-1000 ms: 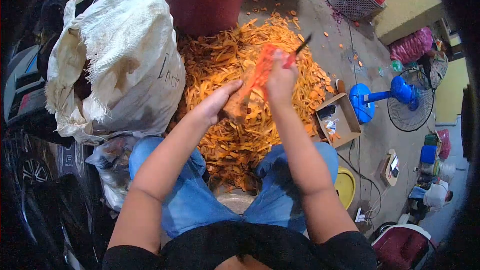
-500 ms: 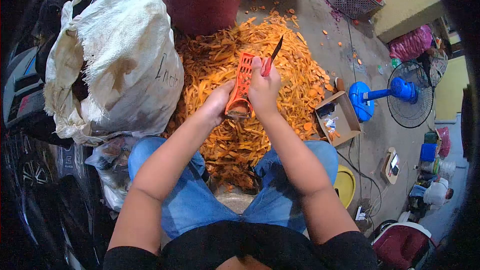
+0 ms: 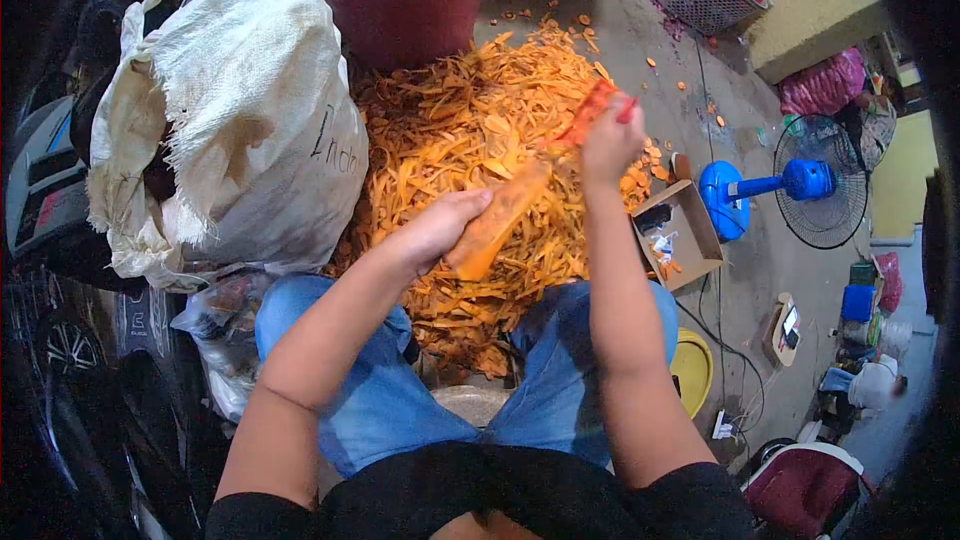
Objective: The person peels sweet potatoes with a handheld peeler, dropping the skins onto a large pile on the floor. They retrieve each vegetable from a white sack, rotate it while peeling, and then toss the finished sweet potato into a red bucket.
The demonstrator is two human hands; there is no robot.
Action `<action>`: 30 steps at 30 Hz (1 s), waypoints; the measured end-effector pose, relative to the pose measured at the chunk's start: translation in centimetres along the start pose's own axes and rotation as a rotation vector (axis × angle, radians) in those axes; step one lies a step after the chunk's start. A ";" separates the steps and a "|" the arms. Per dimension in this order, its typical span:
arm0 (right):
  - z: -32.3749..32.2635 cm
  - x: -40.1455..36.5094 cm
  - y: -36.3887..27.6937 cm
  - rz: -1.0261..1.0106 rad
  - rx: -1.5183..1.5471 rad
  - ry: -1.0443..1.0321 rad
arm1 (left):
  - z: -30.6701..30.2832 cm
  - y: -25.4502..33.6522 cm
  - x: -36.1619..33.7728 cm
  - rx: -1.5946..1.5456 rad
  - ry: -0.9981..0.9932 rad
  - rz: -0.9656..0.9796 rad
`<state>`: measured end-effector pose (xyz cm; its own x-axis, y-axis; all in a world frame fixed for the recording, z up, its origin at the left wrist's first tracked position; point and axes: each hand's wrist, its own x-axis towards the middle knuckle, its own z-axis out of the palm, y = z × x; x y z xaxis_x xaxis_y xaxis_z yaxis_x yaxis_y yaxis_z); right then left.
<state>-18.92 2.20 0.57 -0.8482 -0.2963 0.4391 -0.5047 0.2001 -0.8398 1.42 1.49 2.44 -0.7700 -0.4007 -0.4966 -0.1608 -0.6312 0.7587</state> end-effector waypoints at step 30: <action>0.4 -7.0 -6.6 0.248 0.426 -0.467 | -1.6 1.1 2.3 -0.383 0.204 -0.074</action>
<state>-9.62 2.57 2.91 -0.7236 -0.6808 0.1137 -0.1153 -0.0432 -0.9924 0.46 -1.17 1.50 -0.6212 -0.4434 -0.6461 0.0593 -0.8487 0.5255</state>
